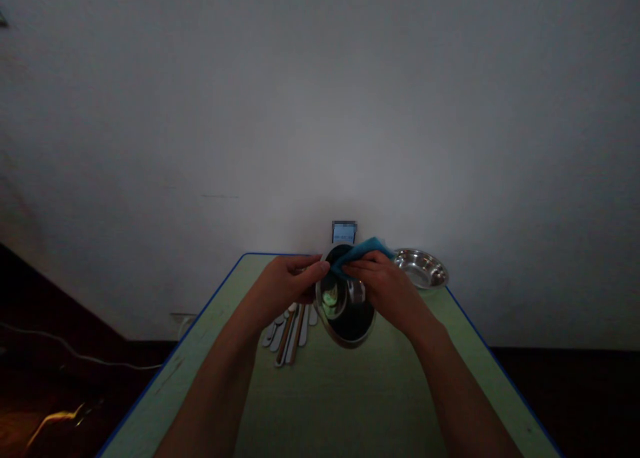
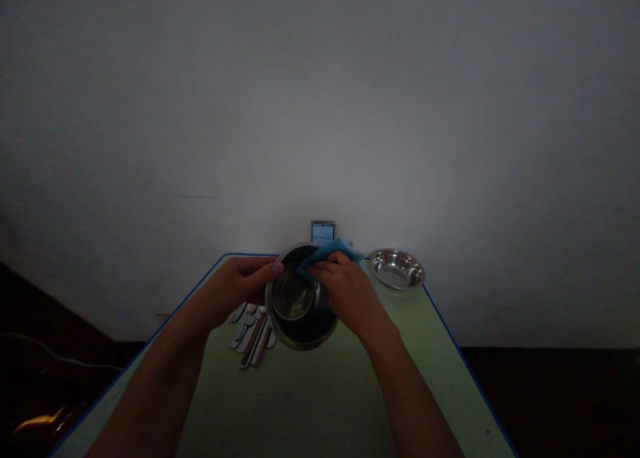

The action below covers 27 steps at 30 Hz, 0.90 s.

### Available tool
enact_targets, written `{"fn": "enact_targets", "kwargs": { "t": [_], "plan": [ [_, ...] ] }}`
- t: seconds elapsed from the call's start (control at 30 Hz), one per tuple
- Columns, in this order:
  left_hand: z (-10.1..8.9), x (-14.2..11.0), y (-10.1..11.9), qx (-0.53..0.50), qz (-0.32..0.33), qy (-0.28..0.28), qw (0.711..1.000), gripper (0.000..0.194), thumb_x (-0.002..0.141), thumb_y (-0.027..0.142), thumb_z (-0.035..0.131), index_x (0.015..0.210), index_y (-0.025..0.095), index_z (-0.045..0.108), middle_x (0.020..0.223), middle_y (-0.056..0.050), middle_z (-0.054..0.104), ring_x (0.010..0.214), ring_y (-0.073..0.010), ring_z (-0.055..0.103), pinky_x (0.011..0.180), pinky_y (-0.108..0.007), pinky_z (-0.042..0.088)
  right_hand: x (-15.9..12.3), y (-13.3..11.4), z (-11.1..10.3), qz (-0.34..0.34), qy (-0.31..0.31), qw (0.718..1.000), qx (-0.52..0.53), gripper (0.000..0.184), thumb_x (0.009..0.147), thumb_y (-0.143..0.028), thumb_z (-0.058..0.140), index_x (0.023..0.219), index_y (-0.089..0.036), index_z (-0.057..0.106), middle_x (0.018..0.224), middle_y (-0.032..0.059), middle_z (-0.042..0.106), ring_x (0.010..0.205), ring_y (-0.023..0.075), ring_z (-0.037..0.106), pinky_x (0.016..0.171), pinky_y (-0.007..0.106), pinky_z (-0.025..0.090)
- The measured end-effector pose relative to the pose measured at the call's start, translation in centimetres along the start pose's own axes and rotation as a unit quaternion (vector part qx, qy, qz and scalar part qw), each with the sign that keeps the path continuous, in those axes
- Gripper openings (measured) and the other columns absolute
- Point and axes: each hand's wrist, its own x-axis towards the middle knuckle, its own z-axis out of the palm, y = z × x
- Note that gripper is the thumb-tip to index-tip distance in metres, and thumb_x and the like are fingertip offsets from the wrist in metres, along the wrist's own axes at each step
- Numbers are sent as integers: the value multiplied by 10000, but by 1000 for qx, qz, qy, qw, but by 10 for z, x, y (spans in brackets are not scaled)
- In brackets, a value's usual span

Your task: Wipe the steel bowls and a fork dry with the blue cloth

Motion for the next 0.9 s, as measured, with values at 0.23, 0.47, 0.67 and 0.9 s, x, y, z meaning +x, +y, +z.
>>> {"fn": "enact_targets", "kwargs": {
  "t": [0.23, 0.47, 0.67, 0.9],
  "plan": [
    [1, -3, 5, 19, 7, 16, 1000, 548, 705, 469, 662, 1141, 137, 664, 740, -55, 724, 640, -188, 664, 593, -291, 523, 0, 3, 4, 28, -7, 999, 31, 523, 750, 60, 441, 1164, -200, 626, 1142, 23, 666, 1079, 203, 499, 924, 361, 469],
    [1, -4, 2, 13, 39, 33, 999, 483, 686, 427, 683, 1085, 157, 701, 662, -47, 720, 611, -203, 666, 525, -273, 502, -2, 2, 3, 53, -18, 997, 58, 502, 758, 35, 485, 1161, -228, 629, 1114, 15, 677, 1082, 197, 511, 919, 362, 476],
    [1, -2, 2, 12, 42, 40, 998, 539, 674, 436, 695, 1122, 137, 680, 655, -50, 718, 613, -205, 664, 523, -273, 504, -2, 2, 3, 67, -21, 996, 52, 513, 736, 48, 464, 1141, -214, 638, 1103, 28, 680, 1068, 197, 526, 910, 364, 481],
    [0, -3, 2, 30, 67, 48, 996, 556, 678, 447, 687, 1140, 138, 670, 647, -43, 715, 612, -207, 661, 522, -274, 503, -2, -3, 1, 82, -32, 995, 44, 493, 733, 33, 455, 1121, -199, 653, 1121, 40, 674, 1096, 200, 519, 942, 361, 458]
  ]
}}
